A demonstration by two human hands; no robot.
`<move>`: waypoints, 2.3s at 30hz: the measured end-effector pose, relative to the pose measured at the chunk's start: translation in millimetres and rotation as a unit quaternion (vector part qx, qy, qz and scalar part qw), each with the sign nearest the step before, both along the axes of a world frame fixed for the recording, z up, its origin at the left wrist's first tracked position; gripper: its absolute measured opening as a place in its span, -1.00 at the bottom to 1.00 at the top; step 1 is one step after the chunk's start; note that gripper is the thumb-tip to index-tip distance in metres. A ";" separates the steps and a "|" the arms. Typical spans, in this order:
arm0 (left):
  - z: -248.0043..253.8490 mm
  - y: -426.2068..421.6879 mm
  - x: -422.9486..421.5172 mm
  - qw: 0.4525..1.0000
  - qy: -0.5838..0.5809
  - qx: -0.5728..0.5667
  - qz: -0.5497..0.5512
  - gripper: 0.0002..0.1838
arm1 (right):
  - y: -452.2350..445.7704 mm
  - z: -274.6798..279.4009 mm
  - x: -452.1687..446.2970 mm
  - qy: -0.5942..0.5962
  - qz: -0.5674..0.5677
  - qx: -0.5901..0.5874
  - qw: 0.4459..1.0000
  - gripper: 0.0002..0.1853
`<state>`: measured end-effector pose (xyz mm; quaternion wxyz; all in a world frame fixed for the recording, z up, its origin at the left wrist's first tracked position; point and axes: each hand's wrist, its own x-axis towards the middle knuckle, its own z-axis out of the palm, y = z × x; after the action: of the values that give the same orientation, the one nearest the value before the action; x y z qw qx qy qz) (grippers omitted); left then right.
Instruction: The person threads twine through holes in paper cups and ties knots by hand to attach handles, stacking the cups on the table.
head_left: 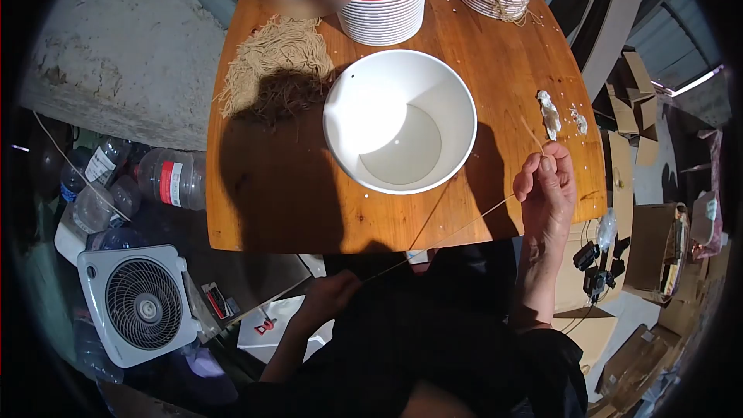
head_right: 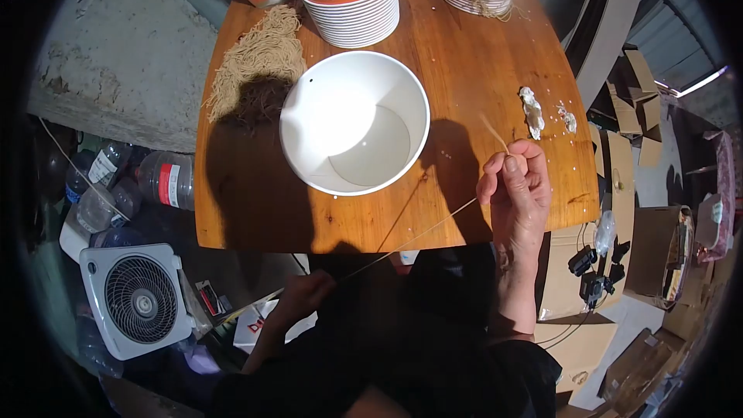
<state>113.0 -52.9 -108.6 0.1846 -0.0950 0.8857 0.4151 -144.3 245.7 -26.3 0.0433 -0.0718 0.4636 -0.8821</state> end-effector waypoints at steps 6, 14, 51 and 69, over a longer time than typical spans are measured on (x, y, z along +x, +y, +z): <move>3.1 3.3 -5.0 0.999 -0.008 0.017 -0.038 -0.83 | -0.7 2.2 0.6 -0.002 0.012 0.012 1.000 -0.81; -16.9 3.3 -4.4 0.992 0.002 -0.028 -0.125 -0.82 | -3.2 8.1 8.7 -0.004 0.023 0.060 0.998 -0.79; 167.3 0.5 -186.6 0.937 0.287 0.193 0.046 -0.80 | -40.8 29.9 40.5 0.155 -0.028 0.198 0.967 -0.92; 155.8 19.8 -180.7 0.930 0.247 0.267 0.060 -0.71 | -90.4 36.7 33.0 0.361 -0.090 0.307 0.876 -0.85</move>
<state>-67.7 -33.1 47.3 -0.0469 0.0100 0.7526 0.6567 -111.3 155.3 10.5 -0.1871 -0.3265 0.6988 -0.6083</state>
